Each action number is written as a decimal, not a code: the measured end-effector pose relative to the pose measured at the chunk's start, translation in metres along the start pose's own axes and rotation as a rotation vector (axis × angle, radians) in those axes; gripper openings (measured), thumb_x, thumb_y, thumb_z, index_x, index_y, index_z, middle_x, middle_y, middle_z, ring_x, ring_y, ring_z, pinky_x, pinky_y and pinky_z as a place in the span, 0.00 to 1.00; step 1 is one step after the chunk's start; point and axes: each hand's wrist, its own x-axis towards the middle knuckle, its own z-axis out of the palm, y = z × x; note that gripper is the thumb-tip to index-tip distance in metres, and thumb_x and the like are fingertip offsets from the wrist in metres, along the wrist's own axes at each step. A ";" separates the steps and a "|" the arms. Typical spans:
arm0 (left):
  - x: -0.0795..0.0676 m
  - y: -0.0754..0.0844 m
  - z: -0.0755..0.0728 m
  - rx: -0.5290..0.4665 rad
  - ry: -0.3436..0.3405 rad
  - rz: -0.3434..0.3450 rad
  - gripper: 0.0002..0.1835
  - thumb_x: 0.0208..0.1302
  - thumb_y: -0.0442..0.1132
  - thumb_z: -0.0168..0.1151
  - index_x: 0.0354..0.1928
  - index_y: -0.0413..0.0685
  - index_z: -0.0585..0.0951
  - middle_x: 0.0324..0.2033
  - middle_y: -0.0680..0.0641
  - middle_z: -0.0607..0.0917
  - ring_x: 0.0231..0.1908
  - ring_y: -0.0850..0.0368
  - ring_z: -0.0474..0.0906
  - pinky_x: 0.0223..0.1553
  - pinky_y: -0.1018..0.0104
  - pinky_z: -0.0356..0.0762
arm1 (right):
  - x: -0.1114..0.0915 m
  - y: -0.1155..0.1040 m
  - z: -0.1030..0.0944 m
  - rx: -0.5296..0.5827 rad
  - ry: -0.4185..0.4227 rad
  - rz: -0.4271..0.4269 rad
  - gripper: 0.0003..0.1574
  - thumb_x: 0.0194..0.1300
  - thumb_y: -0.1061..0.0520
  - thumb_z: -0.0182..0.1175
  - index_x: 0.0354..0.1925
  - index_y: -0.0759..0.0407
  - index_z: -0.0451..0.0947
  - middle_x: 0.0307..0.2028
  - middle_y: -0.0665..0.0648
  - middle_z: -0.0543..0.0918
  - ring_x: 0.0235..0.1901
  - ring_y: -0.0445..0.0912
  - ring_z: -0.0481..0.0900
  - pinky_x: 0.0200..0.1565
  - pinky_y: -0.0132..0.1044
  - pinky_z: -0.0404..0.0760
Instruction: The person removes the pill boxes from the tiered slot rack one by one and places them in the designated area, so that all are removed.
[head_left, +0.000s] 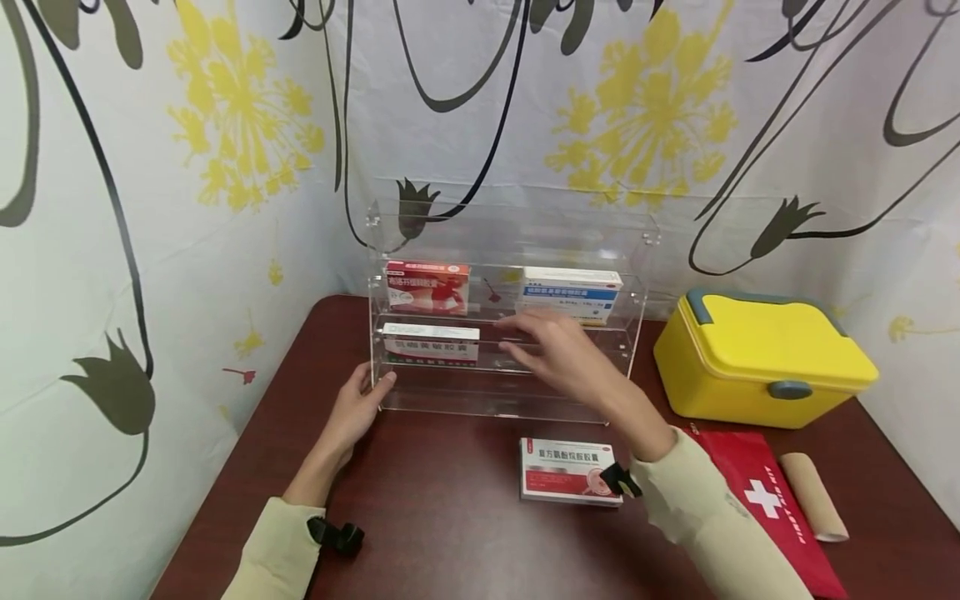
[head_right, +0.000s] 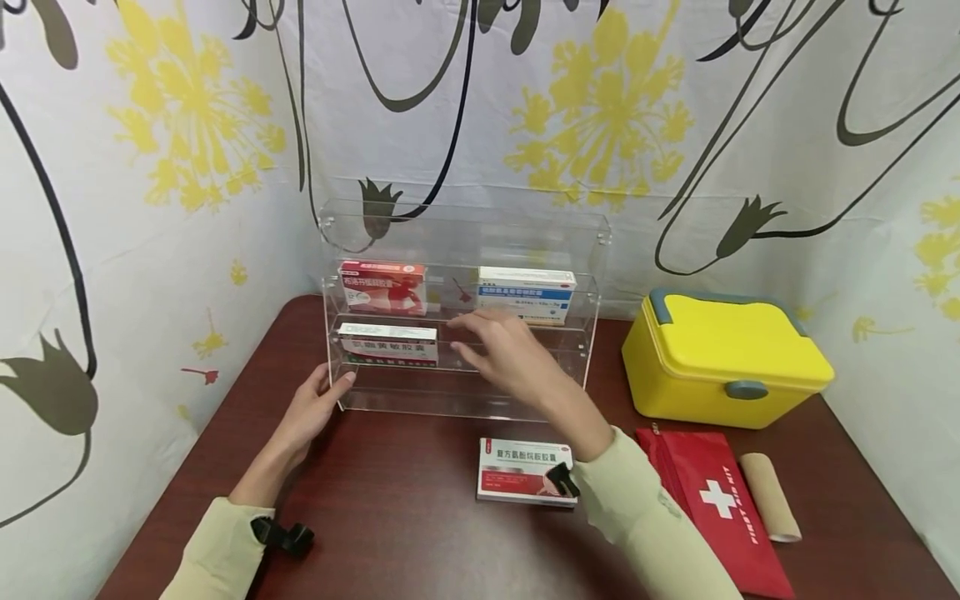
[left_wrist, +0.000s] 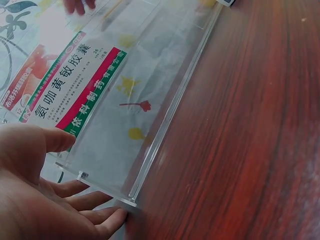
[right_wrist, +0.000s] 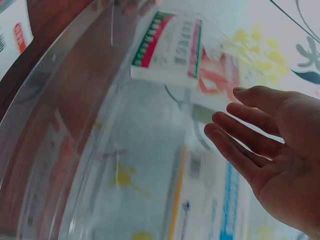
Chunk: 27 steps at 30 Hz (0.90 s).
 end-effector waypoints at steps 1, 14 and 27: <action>0.000 0.000 0.000 0.000 -0.001 0.001 0.34 0.71 0.56 0.56 0.70 0.47 0.61 0.65 0.43 0.72 0.63 0.49 0.68 0.64 0.50 0.63 | 0.004 -0.001 0.005 -0.004 -0.007 -0.004 0.17 0.64 0.58 0.67 0.50 0.61 0.83 0.45 0.58 0.85 0.47 0.52 0.81 0.52 0.47 0.78; 0.001 0.000 0.003 -0.002 -0.006 0.004 0.34 0.72 0.54 0.55 0.72 0.46 0.60 0.68 0.42 0.69 0.66 0.48 0.65 0.65 0.50 0.62 | 0.025 -0.001 0.040 0.018 -0.053 0.049 0.15 0.65 0.59 0.67 0.49 0.61 0.83 0.43 0.54 0.80 0.38 0.44 0.81 0.39 0.37 0.81; 0.001 0.000 -0.002 -0.003 0.011 0.010 0.36 0.70 0.57 0.57 0.72 0.47 0.61 0.67 0.43 0.69 0.66 0.50 0.65 0.65 0.52 0.63 | 0.032 0.002 0.049 0.136 -0.021 0.028 0.12 0.61 0.65 0.68 0.45 0.63 0.83 0.42 0.55 0.82 0.38 0.45 0.83 0.42 0.32 0.82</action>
